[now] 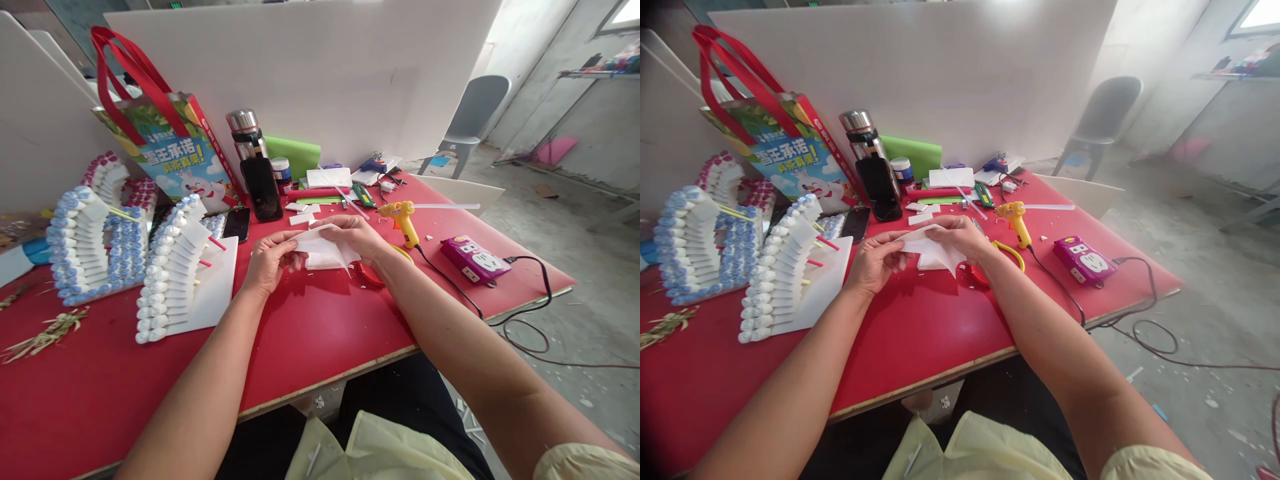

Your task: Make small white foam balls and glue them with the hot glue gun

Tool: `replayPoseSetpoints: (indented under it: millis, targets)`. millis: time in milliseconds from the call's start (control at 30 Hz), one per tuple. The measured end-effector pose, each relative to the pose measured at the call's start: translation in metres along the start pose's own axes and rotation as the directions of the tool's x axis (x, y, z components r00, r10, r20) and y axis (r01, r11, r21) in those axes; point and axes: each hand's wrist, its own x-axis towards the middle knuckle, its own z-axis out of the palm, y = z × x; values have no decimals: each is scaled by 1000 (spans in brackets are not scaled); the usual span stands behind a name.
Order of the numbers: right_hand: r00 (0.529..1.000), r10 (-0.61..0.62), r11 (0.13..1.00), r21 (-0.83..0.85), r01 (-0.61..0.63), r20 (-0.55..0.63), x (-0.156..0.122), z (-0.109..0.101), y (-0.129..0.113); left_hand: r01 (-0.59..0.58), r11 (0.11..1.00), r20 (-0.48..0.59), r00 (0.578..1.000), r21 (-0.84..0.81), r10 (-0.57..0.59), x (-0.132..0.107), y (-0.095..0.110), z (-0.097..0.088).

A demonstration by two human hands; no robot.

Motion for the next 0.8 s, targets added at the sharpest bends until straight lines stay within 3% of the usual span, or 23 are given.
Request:
replayPoseSetpoints:
  millis: [267,633,800]
  targets:
    - [1000,-2,998,63,1,4,1,1,3,-37,996,4,999,-82,37,0,1,-2]
    - [998,-64,993,-98,66,27,-1,2,1,160,987,113,980,21,-161,0,3,-4]
    - [995,-75,982,-167,84,59,-2,-7,-3,138,989,168,975,60,-146,2,0,-11]
